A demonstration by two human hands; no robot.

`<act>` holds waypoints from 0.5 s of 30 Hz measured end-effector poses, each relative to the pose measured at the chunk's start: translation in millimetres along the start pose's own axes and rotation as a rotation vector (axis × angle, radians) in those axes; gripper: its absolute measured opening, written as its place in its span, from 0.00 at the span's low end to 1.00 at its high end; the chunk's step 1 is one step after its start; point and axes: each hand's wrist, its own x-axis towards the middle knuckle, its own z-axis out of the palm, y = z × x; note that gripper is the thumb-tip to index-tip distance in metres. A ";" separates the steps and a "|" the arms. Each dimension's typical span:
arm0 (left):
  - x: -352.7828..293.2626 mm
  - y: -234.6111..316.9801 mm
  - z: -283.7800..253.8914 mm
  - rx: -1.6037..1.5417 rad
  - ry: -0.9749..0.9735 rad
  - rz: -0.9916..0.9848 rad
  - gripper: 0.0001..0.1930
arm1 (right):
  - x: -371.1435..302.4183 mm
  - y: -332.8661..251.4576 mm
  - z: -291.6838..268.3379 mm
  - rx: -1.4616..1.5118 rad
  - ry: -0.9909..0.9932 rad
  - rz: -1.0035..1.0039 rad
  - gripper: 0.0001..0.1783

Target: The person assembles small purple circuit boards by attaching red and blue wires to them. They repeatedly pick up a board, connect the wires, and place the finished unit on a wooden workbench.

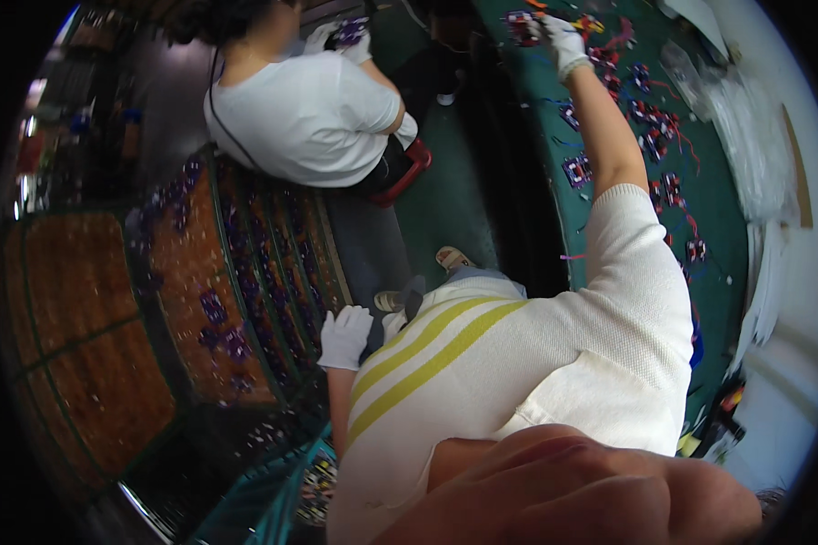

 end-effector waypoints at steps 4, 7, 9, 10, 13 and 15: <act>-24.8 2.6 -11.0 -0.058 -0.120 -0.142 0.12 | 37.0 49.7 -38.6 0.070 0.081 0.306 0.23; -61.2 14.6 -0.1 -0.098 -0.132 -0.243 0.11 | 46.5 78.3 -74.2 0.160 -0.070 0.464 0.29; -86.7 16.6 17.8 -0.093 -0.150 -0.263 0.11 | 47.2 80.6 -101.8 0.280 -0.206 0.542 0.34; -99.7 21.2 22.3 -0.081 -0.181 -0.286 0.11 | 45.1 87.4 -100.2 0.101 -0.082 0.571 0.32; -131.5 28.0 36.3 -0.032 -0.231 -0.352 0.13 | 47.9 79.4 -90.3 -0.150 0.019 0.547 0.29; -148.4 22.5 53.1 -0.023 -0.251 -0.418 0.15 | 37.1 72.9 -75.9 -0.363 0.058 0.479 0.27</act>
